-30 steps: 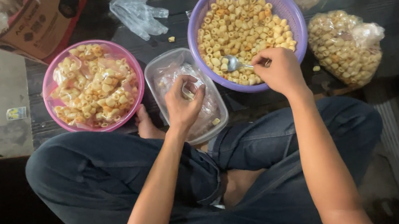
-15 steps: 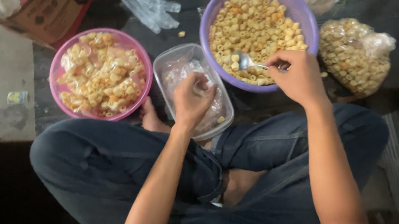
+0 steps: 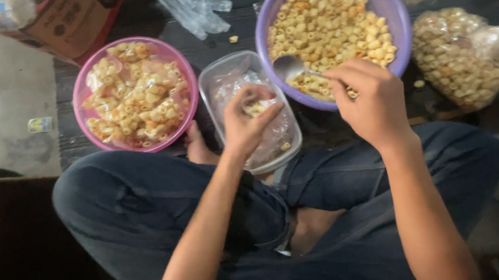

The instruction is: A person sitting on the floor transfers ring-shaped snacks from a bowl into a plastic container using a spoon and their hands.

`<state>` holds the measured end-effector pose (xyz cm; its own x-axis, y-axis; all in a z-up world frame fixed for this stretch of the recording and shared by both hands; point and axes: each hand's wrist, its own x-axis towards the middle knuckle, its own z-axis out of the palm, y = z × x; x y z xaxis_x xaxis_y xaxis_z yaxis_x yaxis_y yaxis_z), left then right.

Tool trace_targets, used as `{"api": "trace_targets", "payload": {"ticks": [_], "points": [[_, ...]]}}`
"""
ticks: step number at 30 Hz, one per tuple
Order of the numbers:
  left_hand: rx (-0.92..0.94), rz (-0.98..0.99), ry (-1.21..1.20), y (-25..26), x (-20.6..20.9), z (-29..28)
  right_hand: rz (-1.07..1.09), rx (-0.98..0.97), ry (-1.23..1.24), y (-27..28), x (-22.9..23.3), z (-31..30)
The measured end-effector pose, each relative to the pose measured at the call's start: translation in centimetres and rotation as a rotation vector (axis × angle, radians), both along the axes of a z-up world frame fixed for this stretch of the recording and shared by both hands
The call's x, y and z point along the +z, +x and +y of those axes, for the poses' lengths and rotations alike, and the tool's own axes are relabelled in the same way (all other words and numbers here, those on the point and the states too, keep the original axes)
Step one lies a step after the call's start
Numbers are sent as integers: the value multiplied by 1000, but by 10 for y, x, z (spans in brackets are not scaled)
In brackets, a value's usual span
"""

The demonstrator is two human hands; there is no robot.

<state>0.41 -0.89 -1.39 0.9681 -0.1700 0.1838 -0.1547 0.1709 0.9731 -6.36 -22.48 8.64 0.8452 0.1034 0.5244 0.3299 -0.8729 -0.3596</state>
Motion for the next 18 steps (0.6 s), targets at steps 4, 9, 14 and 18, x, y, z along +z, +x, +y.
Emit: {"api": "trace_targets", "payload": {"ticks": [4,9,14,18], "points": [[17,-85,226,-2,0,4,30,-108,6,3,-7,-25],[47,-77,241,6,-13,8,117,-284,-36,7,-35,-49],[78,-104,246,10,3,8,313,-481,-57,14,-50,-49],[107,-152,311,21,-23,-2,422,-511,-102,20,-56,-52]]}}
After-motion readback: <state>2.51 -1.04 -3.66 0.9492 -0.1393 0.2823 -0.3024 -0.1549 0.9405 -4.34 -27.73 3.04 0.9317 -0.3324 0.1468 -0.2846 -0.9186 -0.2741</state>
